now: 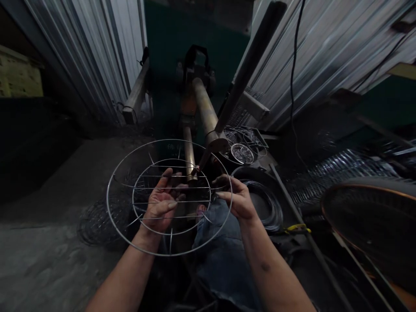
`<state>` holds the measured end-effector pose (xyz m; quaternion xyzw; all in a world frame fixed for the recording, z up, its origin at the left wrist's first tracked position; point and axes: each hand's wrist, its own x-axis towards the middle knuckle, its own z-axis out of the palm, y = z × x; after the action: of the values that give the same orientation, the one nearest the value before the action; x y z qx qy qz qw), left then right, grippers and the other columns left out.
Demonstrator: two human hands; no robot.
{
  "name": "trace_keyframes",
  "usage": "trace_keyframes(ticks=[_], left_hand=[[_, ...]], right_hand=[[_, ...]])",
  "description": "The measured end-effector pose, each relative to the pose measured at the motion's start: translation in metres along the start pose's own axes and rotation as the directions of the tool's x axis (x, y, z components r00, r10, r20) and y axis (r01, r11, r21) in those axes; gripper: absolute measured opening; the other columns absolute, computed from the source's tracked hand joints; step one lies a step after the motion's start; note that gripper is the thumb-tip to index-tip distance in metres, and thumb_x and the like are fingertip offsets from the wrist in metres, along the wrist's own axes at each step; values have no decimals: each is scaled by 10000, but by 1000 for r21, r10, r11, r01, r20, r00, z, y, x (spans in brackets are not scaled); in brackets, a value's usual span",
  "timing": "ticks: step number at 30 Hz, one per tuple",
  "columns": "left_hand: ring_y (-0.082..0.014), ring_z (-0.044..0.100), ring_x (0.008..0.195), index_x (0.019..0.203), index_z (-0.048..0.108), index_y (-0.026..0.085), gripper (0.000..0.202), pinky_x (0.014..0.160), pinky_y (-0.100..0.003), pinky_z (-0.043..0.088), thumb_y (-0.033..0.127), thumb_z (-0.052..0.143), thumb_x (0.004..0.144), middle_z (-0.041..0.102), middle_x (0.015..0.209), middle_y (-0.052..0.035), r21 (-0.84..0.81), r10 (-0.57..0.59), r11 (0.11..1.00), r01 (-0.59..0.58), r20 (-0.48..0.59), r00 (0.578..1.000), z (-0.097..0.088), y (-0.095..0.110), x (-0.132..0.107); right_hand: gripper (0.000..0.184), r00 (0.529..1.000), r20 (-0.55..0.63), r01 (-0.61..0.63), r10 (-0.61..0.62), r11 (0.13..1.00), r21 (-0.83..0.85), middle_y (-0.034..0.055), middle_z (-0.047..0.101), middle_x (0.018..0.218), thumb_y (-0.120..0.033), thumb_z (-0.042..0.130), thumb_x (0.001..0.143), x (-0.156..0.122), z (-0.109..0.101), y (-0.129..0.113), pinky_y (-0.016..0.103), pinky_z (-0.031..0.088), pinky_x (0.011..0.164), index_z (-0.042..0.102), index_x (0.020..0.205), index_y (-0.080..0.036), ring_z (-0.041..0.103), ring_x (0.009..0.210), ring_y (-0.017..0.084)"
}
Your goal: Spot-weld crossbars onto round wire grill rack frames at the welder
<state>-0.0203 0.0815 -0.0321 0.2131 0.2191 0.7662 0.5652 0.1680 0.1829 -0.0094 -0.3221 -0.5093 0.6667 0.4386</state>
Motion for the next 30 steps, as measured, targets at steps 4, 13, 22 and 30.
trace_keyframes(ticks=[4,13,22,30], left_hand=[[-175,617,866,1241,573,300,720,713,-275,541,101,765,577,605,1152,-54,37,-27,999,27,9,1000,1,4,-1],[-101,609,645,1217,567,252,701,608,-207,499,88,789,572,648,946,-46,65,-7,998,8,-22,1000,4,-1,-7],[-94,603,643,1198,553,225,771,633,-221,512,50,813,493,619,863,-8,64,-4,998,14,-147,989,18,-4,-14],[-105,628,635,1295,487,269,859,653,-238,546,43,801,528,637,926,-25,98,-35,994,42,-73,997,16,-4,-20]], right_hand=[[230,996,-83,38,-39,999,-11,0,638,692,-263,801,646,-18,2,0,238,465,466,708,847,-198,529,520,118],[267,963,-247,107,-106,994,-10,-40,535,515,-334,808,639,-14,18,5,207,380,372,653,780,-169,458,394,93],[301,948,-285,141,-143,990,-26,-41,534,562,-341,819,616,-8,15,9,197,331,367,627,765,-163,452,393,79],[276,943,-296,148,-154,988,-45,-24,573,569,-343,804,627,-1,21,7,193,324,363,618,710,-157,440,384,71]])
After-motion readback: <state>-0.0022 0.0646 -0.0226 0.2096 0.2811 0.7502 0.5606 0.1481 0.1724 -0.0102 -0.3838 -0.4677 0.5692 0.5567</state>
